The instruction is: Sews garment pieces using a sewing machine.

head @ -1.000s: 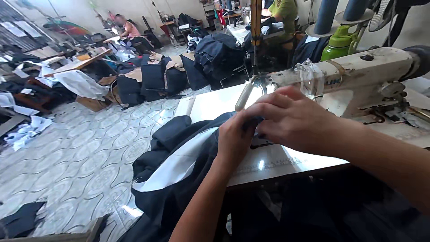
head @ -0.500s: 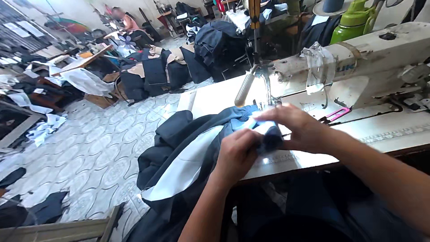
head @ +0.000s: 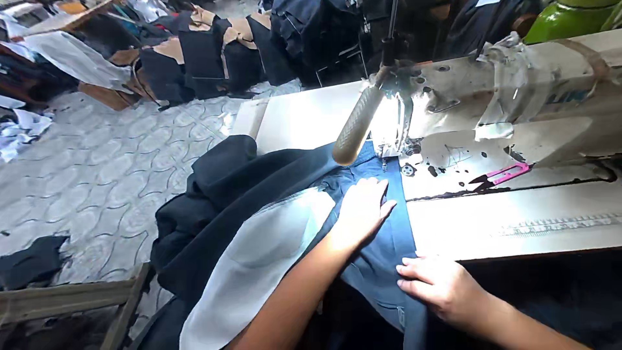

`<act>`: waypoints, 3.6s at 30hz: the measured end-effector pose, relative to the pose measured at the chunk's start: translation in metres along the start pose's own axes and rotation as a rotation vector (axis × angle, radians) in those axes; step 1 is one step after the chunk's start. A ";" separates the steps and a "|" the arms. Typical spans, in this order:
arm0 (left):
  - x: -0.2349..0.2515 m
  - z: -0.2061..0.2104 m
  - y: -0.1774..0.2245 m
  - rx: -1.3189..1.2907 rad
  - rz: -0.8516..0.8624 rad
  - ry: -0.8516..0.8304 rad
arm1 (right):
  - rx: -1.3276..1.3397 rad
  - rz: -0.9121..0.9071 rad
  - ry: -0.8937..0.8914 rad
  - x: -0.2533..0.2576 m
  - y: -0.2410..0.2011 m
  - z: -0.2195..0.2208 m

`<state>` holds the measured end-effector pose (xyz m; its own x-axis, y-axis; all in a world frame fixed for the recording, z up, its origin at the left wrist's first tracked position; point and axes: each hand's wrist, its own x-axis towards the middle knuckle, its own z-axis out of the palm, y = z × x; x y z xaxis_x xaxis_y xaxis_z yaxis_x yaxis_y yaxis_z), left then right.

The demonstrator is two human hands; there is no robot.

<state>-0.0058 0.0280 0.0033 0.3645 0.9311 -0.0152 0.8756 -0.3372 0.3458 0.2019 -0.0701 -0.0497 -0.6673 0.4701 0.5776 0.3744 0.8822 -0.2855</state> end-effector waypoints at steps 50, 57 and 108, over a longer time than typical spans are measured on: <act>0.016 -0.007 -0.041 0.067 -0.024 0.129 | 0.045 0.497 -0.508 0.090 0.077 -0.020; -0.044 -0.022 -0.024 0.147 -0.010 0.209 | 0.073 0.421 -0.512 0.051 0.035 -0.017; -0.066 -0.077 0.003 -0.531 0.443 0.683 | 0.214 0.130 0.047 0.127 0.040 -0.066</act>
<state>-0.0514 -0.0235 0.0774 0.2179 0.6716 0.7082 0.3849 -0.7259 0.5700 0.1751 0.0233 0.0627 -0.5896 0.5829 0.5591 0.3070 0.8020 -0.5124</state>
